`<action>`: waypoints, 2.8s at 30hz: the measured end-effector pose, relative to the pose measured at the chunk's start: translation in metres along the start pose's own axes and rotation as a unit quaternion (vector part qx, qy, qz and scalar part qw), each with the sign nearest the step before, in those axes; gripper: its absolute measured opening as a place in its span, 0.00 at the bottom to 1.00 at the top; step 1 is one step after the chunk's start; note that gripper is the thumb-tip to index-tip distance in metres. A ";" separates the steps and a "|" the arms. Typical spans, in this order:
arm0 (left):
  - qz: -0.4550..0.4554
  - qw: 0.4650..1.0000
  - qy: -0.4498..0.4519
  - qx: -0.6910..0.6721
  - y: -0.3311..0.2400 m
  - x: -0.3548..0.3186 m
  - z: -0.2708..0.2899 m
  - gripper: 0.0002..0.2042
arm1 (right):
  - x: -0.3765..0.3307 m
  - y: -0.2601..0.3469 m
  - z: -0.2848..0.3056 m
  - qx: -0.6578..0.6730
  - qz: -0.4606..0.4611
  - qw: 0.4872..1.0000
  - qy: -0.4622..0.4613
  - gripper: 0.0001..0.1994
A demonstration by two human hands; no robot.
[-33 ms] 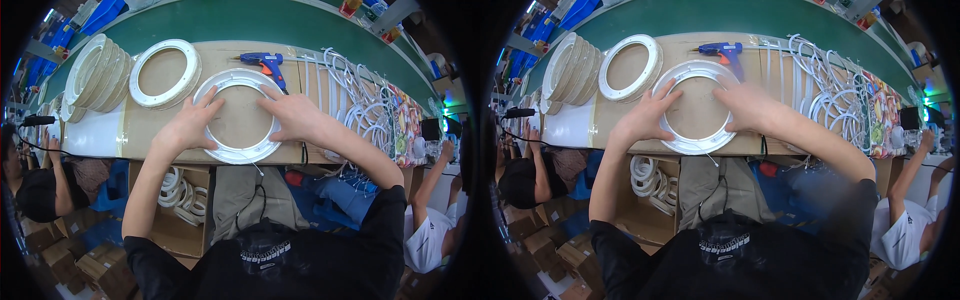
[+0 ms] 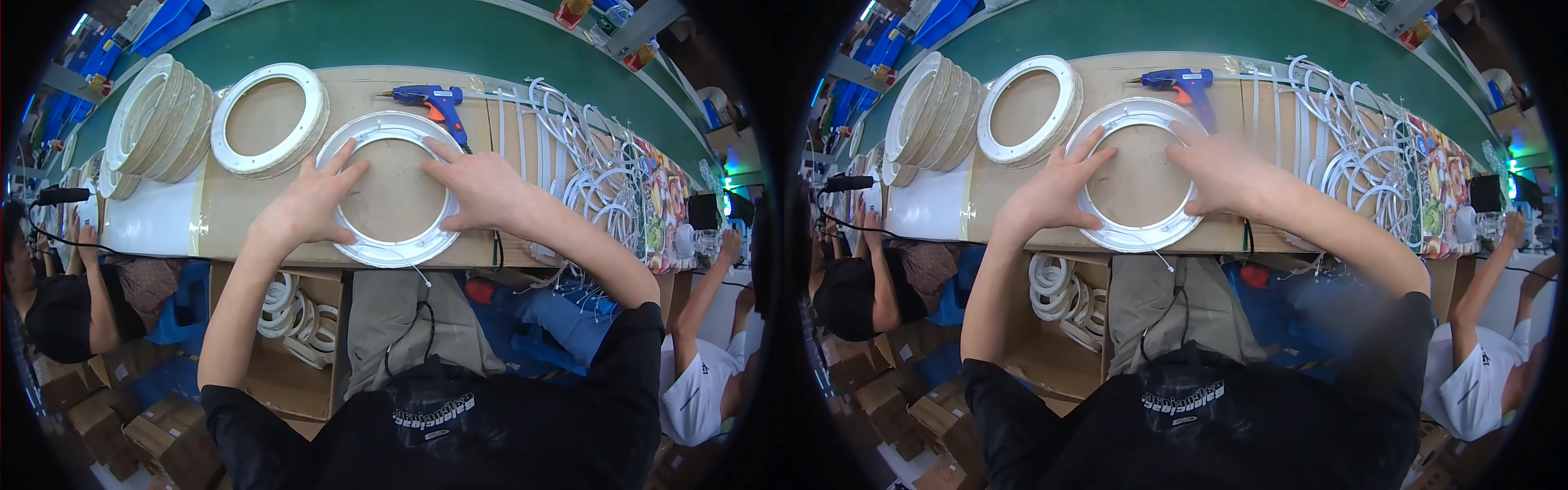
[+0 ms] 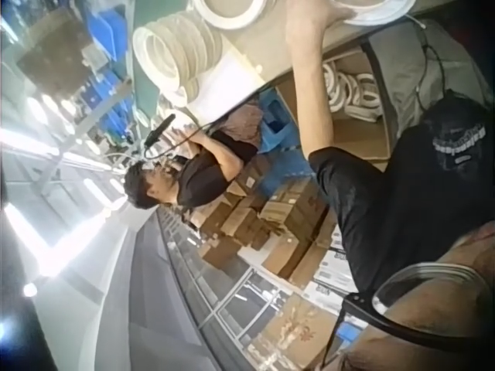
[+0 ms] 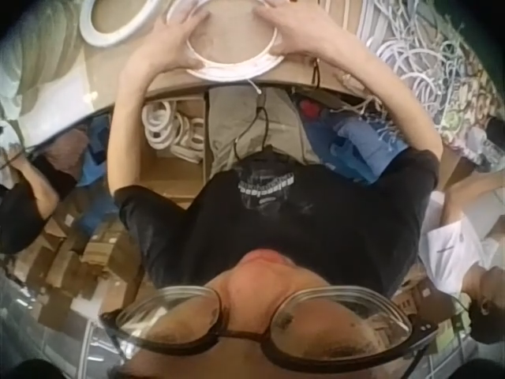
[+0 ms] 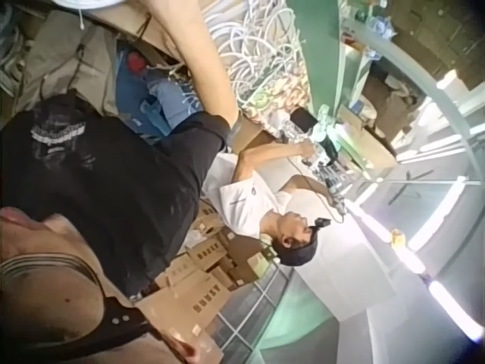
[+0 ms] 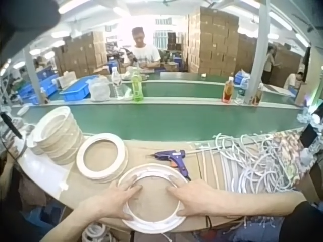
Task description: The worker is assembling circular lighting fixtures by applying hot glue to plastic frames and installing LED wiring.
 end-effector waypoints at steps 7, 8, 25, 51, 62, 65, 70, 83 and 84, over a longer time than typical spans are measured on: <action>0.005 1.000 0.015 0.009 -0.001 0.003 0.004 0.50 | 0.004 0.001 0.004 -0.003 0.009 1.000 0.011 0.36; 0.004 1.000 0.010 0.014 0.000 0.003 0.002 0.50 | 0.004 0.001 0.003 -0.003 0.010 1.000 0.011 0.36; 0.014 0.999 0.034 0.025 0.006 0.000 -0.002 0.49 | 0.015 0.020 0.008 -0.025 -0.011 0.998 0.054 0.27; -0.045 0.989 -0.090 -0.112 0.023 -0.007 -0.010 0.33 | -0.002 -0.008 0.026 0.042 -0.046 0.982 -0.177 0.18; -0.076 0.918 -0.325 -0.213 0.021 -0.047 -0.008 0.20 | 0.017 -0.051 0.000 0.022 -0.224 0.963 -0.146 0.22; -0.061 0.913 -0.316 -0.252 0.013 -0.064 -0.009 0.14 | 0.027 -0.056 0.004 0.055 -0.258 0.956 -0.131 0.23; -0.273 0.906 -0.171 -0.275 -0.047 -0.079 -0.025 0.06 | 0.038 -0.071 -0.005 0.094 -0.245 0.950 -0.168 0.23; -0.557 0.822 0.049 -0.107 -0.124 -0.031 -0.127 0.05 | 0.040 -0.109 -0.018 0.287 -0.263 0.908 -0.152 0.15; -0.552 0.825 0.046 -0.111 -0.122 -0.031 -0.130 0.05 | 0.039 -0.099 -0.018 0.288 -0.258 0.911 -0.145 0.15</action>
Point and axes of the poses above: each hand's wrist, its own x-axis towards the middle knuckle, its own z-axis out of the back of the hand, y = z × x, the point moved 1 cm from there along x, towards the middle knuckle, and after that the axes turned 3 degrees about -y, right-handed, at the moved point
